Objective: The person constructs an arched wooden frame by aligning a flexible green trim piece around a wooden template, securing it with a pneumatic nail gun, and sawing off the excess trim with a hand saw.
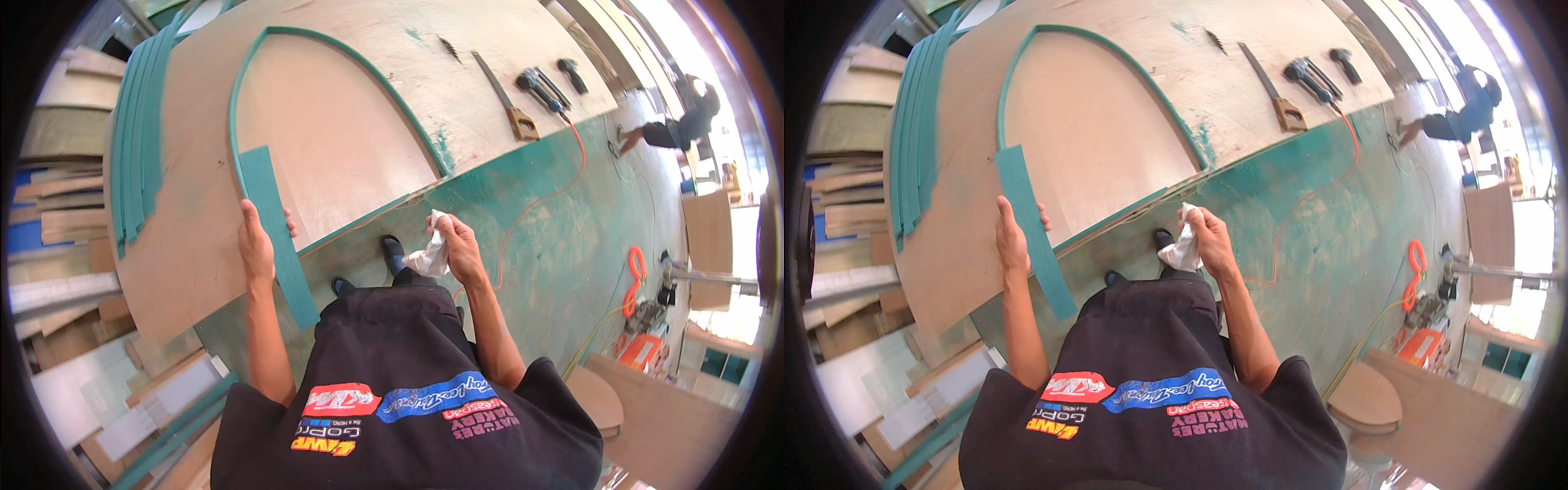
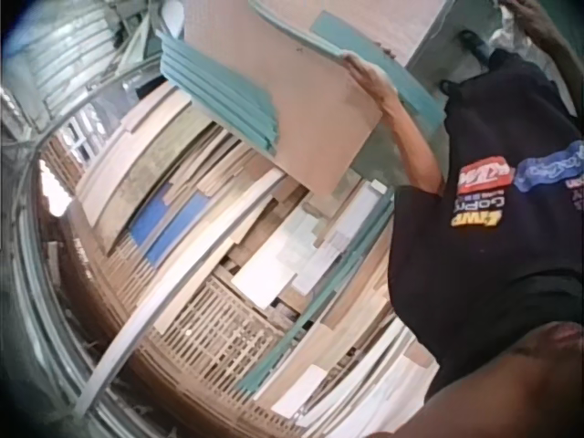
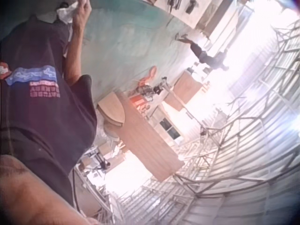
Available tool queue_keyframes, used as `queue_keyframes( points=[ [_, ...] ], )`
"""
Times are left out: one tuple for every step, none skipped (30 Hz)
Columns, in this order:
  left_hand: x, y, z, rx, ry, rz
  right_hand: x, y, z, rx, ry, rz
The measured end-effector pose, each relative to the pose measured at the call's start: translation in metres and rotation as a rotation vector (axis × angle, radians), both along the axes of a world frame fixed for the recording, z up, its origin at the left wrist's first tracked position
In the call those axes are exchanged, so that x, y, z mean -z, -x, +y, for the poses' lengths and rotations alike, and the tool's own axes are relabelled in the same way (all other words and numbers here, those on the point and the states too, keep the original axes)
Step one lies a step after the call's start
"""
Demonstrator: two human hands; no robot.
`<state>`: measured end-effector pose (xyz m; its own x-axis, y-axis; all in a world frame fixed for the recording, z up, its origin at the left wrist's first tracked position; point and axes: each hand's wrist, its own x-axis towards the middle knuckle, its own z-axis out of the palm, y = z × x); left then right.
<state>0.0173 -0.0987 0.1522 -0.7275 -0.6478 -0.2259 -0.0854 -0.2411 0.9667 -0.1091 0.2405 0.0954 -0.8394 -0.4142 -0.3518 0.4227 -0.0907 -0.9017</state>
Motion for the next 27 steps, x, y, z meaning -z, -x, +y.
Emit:
queue_keyframes(
  points=[
    [0.016, -0.002, 0.001, 0.031, 0.036, 0.004, 0.014, 0.006, 0.002, 0.074, 0.128, -0.056],
    [0.022, 0.0, 0.005, 0.067, 0.066, 0.008, 0.025, 0.011, 0.01, 0.141, 0.211, -0.105],
    [0.027, 0.004, 0.011, 0.162, 0.175, -0.141, 0.037, 0.021, 0.015, 0.165, 0.195, -0.072],
    [0.03, 0.009, 0.023, 0.259, 0.286, -0.3, 0.051, 0.03, 0.02, 0.192, 0.177, -0.051],
    [0.033, 0.011, 0.034, 0.356, 0.4, -0.46, 0.062, 0.036, 0.022, 0.219, 0.16, -0.032],
    [0.041, 0.012, 0.041, 0.401, 0.539, -0.496, 0.074, 0.045, 0.021, 0.237, 0.149, -0.059],
    [0.052, 0.013, 0.047, 0.443, 0.68, -0.532, 0.086, 0.054, 0.015, 0.252, 0.14, -0.089],
    [0.064, 0.016, 0.054, 0.477, 0.824, -0.553, 0.098, 0.065, 0.013, 0.264, 0.133, -0.106],
    [0.08, 0.017, 0.061, 0.448, 0.91, -0.52, 0.109, 0.072, 0.011, 0.279, 0.163, -0.121],
    [0.099, 0.016, 0.069, 0.424, 0.997, -0.482, 0.128, 0.079, 0.014, 0.302, 0.193, -0.134],
    [0.103, 0.017, 0.076, 0.392, 1.088, -0.448, 0.138, 0.084, 0.011, 0.316, 0.232, -0.152],
    [0.107, 0.019, 0.083, 0.444, 1.103, -0.525, 0.147, 0.089, 0.012, 0.323, 0.245, -0.148],
    [0.11, 0.019, 0.083, 0.445, 1.11, -0.561, 0.151, 0.09, 0.006, 0.343, 0.23, -0.138],
    [0.112, 0.021, 0.083, 0.446, 1.117, -0.596, 0.155, 0.091, 0.0, 0.365, 0.213, -0.129],
    [0.115, 0.024, 0.083, 0.449, 1.123, -0.63, 0.158, 0.093, -0.004, 0.388, 0.196, -0.119],
    [0.113, 0.028, 0.084, 0.448, 1.134, -0.688, 0.163, 0.094, -0.007, 0.412, 0.178, -0.107],
    [0.114, 0.031, 0.083, 0.457, 1.149, -0.717, 0.167, 0.094, -0.008, 0.412, 0.167, -0.076],
    [0.114, 0.034, 0.081, 0.467, 1.163, -0.744, 0.17, 0.092, -0.008, 0.413, 0.156, -0.045],
    [0.113, 0.037, 0.081, 0.473, 1.178, -0.769, 0.173, 0.092, -0.008, 0.411, 0.145, -0.01],
    [0.112, 0.039, 0.081, 0.469, 1.181, -0.774, 0.176, 0.093, -0.008, 0.401, 0.155, -0.018],
    [0.112, 0.04, 0.082, 0.466, 1.185, -0.778, 0.179, 0.097, -0.008, 0.42, 0.189, -0.025],
    [0.112, 0.039, 0.083, 0.468, 1.184, -0.786, 0.181, 0.096, -0.008, 0.439, 0.218, -0.037],
    [0.113, 0.04, 0.082, 0.476, 1.173, -0.797, 0.183, 0.095, -0.009, 0.459, 0.247, -0.048],
    [0.115, 0.041, 0.081, 0.485, 1.162, -0.807, 0.185, 0.093, -0.012, 0.491, 0.289, -0.049],
    [0.117, 0.042, 0.079, 0.491, 1.148, -0.811, 0.187, 0.093, -0.01, 0.47, 0.29, -0.062],
    [0.12, 0.041, 0.077, 0.486, 1.148, -0.802, 0.19, 0.092, -0.009, 0.449, 0.292, -0.075],
    [0.123, 0.037, 0.076, 0.48, 1.148, -0.793, 0.191, 0.089, -0.009, 0.428, 0.293, -0.088]
  ],
)
